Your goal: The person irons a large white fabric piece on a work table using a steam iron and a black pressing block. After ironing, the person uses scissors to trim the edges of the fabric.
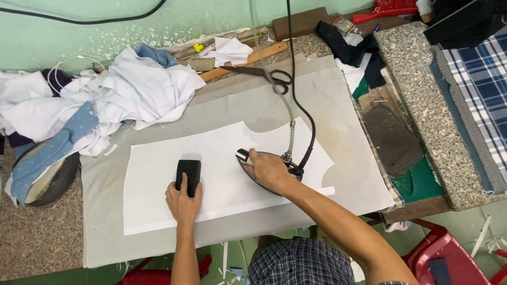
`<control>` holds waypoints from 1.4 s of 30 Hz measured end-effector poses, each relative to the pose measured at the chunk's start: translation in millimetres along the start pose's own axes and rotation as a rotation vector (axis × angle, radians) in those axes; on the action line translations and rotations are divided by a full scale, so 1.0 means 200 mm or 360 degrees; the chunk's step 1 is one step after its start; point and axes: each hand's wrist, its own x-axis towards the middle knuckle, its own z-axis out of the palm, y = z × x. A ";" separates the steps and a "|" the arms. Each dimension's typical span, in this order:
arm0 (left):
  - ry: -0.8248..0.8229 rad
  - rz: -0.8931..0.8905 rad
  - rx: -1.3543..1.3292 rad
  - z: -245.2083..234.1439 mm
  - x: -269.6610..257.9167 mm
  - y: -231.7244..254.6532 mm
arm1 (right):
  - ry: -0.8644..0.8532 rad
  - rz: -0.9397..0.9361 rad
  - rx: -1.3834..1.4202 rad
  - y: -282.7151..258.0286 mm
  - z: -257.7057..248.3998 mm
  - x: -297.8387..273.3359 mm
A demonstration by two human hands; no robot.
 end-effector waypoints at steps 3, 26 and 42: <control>-0.0070 0.0008 -0.0015 -0.03 0.00 0.02 | -0.0005 0.0018 -0.0057 -0.04 -0.02 0.00; -0.0536 0.0917 -0.0262 0.02 0.01 0.85 | 0.0291 0.0665 -0.0196 0.75 -0.42 -0.31; -0.0597 0.1370 -0.0313 0.30 -0.22 1.81 | 0.0522 0.1109 0.0266 1.75 -0.58 -0.59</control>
